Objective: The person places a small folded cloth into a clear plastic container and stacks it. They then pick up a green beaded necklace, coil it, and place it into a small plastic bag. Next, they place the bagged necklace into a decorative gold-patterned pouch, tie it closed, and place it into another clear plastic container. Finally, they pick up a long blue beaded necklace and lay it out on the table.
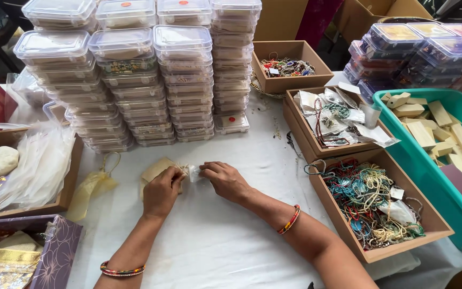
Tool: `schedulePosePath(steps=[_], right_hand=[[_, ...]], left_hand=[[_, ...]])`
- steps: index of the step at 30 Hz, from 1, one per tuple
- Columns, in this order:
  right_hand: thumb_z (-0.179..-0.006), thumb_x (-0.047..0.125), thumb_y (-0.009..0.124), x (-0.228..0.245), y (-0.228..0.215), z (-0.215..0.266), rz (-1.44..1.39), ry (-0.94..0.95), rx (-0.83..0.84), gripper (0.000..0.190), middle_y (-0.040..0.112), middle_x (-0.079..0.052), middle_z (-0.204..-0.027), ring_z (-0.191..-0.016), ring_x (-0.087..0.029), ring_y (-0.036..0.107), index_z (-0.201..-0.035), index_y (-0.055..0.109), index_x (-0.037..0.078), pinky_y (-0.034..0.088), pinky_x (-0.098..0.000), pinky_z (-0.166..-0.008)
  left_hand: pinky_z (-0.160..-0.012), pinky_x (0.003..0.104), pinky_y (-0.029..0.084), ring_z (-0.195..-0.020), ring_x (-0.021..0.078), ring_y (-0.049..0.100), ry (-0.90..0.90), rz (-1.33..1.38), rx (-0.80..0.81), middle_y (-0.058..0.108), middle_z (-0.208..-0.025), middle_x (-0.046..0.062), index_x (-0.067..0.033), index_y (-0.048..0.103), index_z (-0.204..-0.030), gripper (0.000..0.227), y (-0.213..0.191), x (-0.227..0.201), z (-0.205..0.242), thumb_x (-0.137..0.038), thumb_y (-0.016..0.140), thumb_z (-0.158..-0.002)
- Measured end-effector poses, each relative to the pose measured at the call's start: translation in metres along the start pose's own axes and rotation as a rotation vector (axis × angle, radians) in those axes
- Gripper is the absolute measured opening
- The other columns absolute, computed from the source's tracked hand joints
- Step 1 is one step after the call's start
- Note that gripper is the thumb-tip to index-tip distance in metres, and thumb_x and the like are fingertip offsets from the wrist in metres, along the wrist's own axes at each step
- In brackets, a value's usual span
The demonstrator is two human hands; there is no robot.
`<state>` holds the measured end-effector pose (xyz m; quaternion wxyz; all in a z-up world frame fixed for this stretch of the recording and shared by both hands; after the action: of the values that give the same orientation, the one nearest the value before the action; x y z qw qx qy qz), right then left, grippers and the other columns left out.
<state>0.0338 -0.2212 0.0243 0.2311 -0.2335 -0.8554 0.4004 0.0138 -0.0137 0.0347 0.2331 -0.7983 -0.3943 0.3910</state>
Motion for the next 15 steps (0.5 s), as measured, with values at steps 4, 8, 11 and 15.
schedulePosePath(steps=[4, 8, 11, 15], right_hand=[[-0.085, -0.003, 0.068, 0.001, 0.003, 0.001, 0.010, -0.002, 0.052, 0.027, 0.071, -0.008, -0.125, -0.119, -0.028, 0.066, -0.109, 0.072, 0.007, 0.055, -0.0399, -0.099], [-0.089, -0.002, 0.068, 0.000, 0.003, 0.002, 0.010, -0.016, 0.041, 0.022, 0.070, -0.008, -0.126, -0.118, -0.026, 0.067, -0.110, 0.071, 0.007, 0.056, -0.0389, -0.098], [-0.089, -0.002, 0.068, 0.004, 0.001, 0.002, 0.044, -0.029, 0.022, 0.023, 0.065, -0.008, -0.133, -0.120, -0.027, 0.066, -0.109, 0.072, 0.009, 0.056, -0.0388, -0.099], [-0.081, -0.002, 0.068, 0.015, -0.010, -0.004, -0.019, 0.047, 0.143, 0.024, 0.058, -0.012, -0.140, -0.127, -0.032, 0.060, -0.104, 0.071, 0.005, 0.053, -0.0417, -0.102]], left_hand=[[-0.070, 0.037, 0.057, -0.085, 0.0252, 0.073, -0.039, 0.132, 0.025, 0.075, -0.097, 0.004, -0.0090, 0.067, -0.098, 0.006, 0.009, 0.014, 0.004, -0.010, 0.069, -0.093], [-0.070, 0.036, 0.058, -0.081, 0.0222, 0.073, -0.086, 0.048, 0.074, 0.075, -0.097, 0.001, -0.0110, 0.070, -0.094, 0.005, 0.006, 0.011, 0.004, -0.007, 0.067, -0.093], [-0.072, 0.037, 0.057, -0.081, 0.0224, 0.073, -0.054, -0.104, 0.026, 0.075, -0.095, -0.002, -0.0138, 0.073, -0.088, 0.004, 0.000, 0.003, 0.003, -0.012, 0.074, -0.085], [-0.078, 0.035, 0.058, -0.087, 0.0212, 0.071, 0.009, -0.209, -0.098, 0.071, -0.111, -0.002, -0.0147, 0.074, -0.109, 0.026, -0.010, -0.007, 0.000, -0.016, 0.076, -0.083]])
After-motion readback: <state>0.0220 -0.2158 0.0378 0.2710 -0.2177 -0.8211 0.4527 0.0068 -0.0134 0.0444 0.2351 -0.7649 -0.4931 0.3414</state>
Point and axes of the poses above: each hand's wrist, its own z-axis away from the middle knuckle, its own y-axis out of the palm, x = y × z, the point moved 3 cm from there along -z, towards the middle knuckle
